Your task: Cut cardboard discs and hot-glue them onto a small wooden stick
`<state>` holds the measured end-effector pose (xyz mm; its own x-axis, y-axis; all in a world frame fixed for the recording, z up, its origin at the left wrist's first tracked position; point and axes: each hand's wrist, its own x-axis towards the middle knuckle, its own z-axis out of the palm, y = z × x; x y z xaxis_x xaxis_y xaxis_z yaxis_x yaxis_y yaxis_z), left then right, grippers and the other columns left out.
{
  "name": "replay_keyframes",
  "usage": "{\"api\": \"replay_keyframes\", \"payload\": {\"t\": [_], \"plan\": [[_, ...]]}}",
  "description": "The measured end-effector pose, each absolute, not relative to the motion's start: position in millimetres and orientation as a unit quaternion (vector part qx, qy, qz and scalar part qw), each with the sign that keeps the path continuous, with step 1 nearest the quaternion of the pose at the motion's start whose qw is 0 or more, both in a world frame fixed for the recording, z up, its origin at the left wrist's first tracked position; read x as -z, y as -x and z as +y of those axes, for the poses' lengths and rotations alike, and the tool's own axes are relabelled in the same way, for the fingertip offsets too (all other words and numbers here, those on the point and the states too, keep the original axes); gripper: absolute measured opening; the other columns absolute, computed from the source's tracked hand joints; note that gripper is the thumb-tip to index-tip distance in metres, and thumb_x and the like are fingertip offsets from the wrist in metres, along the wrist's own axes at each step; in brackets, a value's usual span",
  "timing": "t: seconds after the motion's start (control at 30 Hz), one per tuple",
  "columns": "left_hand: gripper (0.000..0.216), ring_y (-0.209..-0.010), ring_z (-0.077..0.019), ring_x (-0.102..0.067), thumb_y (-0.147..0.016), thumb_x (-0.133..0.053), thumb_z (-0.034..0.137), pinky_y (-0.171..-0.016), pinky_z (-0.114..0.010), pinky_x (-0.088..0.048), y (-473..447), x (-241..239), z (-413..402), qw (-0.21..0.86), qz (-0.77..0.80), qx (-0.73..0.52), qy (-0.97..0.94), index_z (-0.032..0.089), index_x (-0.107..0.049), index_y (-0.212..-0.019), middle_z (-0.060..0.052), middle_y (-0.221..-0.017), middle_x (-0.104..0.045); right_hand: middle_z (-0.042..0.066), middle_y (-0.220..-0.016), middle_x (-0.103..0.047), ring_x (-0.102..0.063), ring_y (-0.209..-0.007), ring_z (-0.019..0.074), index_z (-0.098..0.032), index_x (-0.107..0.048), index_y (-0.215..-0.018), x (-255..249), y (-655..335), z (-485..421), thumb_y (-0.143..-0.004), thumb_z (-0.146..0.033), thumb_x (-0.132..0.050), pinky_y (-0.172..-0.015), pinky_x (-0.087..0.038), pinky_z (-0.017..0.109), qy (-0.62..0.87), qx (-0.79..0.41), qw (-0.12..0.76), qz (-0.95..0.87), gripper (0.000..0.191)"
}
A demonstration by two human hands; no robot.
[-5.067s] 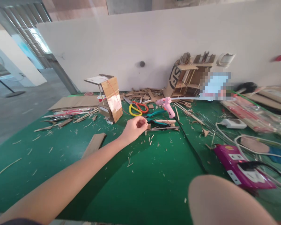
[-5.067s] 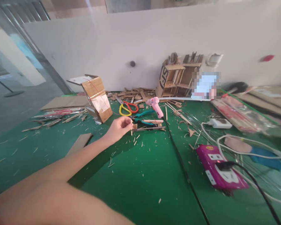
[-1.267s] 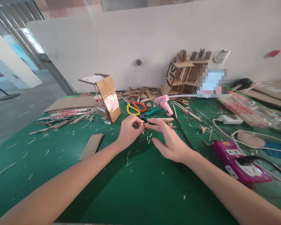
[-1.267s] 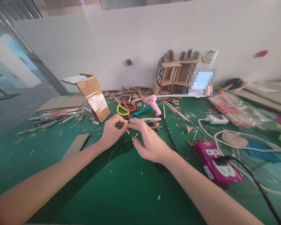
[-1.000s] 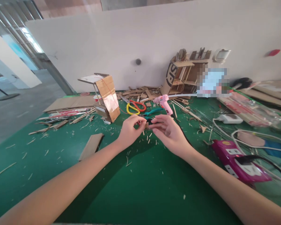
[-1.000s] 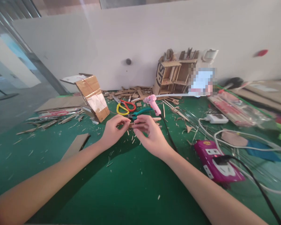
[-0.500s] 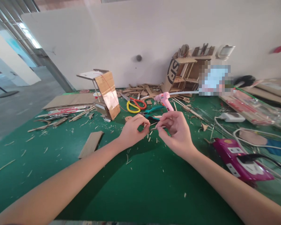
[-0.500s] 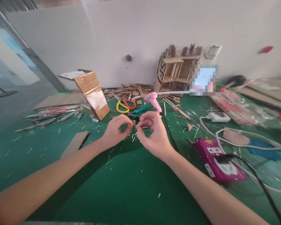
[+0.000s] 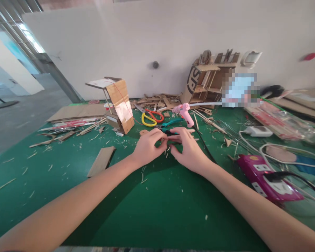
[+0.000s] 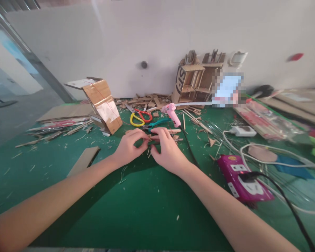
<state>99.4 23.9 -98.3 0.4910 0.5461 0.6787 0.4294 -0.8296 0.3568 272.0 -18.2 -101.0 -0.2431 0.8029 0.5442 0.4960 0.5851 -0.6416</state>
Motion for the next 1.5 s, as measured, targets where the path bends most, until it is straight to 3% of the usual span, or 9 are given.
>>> {"api": "replay_keyframes", "payload": {"t": [0.1, 0.23, 0.3, 0.47, 0.67, 1.0, 1.5], "plan": [[0.009, -0.078, -0.0146, -0.06, -0.08, -0.052, 0.012, -0.072, -0.027, -0.047, -99, 100, 25, 0.056, 0.314, -0.413, -0.853, 0.018, -0.059, -0.082, -0.003, -0.083, -0.063, 0.012, -0.12, -0.051, -0.058, -0.108, 0.028, -0.023, -0.04, -0.124, 93, -273, -17, -0.08, -0.011, -0.048, -0.084, -0.052, 0.046, 0.441, -0.092, 0.337, -0.827, 0.046], [0.009, -0.077, -0.0152, -0.06, -0.081, -0.052, 0.013, -0.073, -0.028, -0.047, -98, 100, 26, 0.043, 0.34, -0.408, -0.846, 0.018, -0.059, -0.082, -0.003, -0.083, -0.063, 0.014, -0.113, -0.058, -0.062, -0.095, 0.0312, -0.02, -0.045, -0.124, 85, -277, -15, -0.081, -0.009, -0.046, -0.075, -0.052, 0.046, 0.476, -0.018, 0.215, -0.852, 0.045], [0.009, -0.077, -0.0155, -0.06, -0.08, -0.053, 0.013, -0.073, -0.028, -0.047, -98, 100, 26, 0.036, 0.355, -0.399, -0.845, 0.019, -0.06, -0.082, -0.002, -0.082, -0.063, 0.014, -0.115, -0.057, -0.063, -0.095, 0.03, -0.02, -0.044, -0.125, 86, -277, -14, -0.081, -0.01, -0.046, -0.075, -0.053, 0.044, 0.475, -0.032, 0.232, -0.848, 0.045], [0.007, -0.078, -0.0163, -0.061, -0.08, -0.056, 0.016, -0.072, -0.03, -0.048, -99, 102, 27, 0.023, 0.369, -0.381, -0.848, 0.019, -0.062, -0.081, -0.003, -0.086, -0.064, 0.011, -0.123, -0.048, -0.064, -0.094, 0.021, -0.025, -0.037, -0.128, 94, -269, -9, -0.082, -0.013, -0.048, -0.086, -0.053, 0.043, 0.435, -0.117, 0.384, -0.806, 0.049], [0.008, -0.077, -0.017, -0.061, -0.079, -0.058, 0.018, -0.072, -0.031, -0.047, -99, 104, 28, 0.002, 0.375, -0.375, -0.848, 0.019, -0.065, -0.084, -0.003, -0.088, -0.066, 0.01, -0.115, -0.049, -0.063, -0.09, 0.0194, -0.024, -0.04, -0.125, 95, -264, -5, -0.082, -0.01, -0.047, -0.082, -0.055, 0.041, 0.423, -0.097, 0.425, -0.794, 0.046], [0.007, -0.077, -0.0173, -0.06, -0.077, -0.06, 0.016, -0.07, -0.03, -0.046, -99, 103, 25, -0.039, 0.389, -0.373, -0.841, 0.019, -0.065, -0.079, -0.002, -0.081, -0.064, 0.011, -0.12, -0.049, -0.063, -0.092, 0.0218, -0.024, -0.041, -0.125, 87, -262, -14, -0.082, -0.012, -0.047, -0.079, -0.057, 0.041, 0.438, -0.076, 0.396, -0.804, 0.045], [0.012, -0.078, -0.0198, -0.061, -0.082, -0.056, 0.021, -0.069, -0.034, -0.04, -96, 105, 23, -0.152, 0.355, -0.337, -0.859, 0.019, -0.063, -0.093, -0.005, -0.089, -0.066, 0.012, -0.125, -0.048, -0.062, -0.097, 0.0257, -0.024, -0.036, -0.13, 80, -260, -24, -0.08, -0.01, -0.046, -0.077, -0.057, 0.043, 0.432, -0.035, 0.358, -0.827, 0.053]]}}
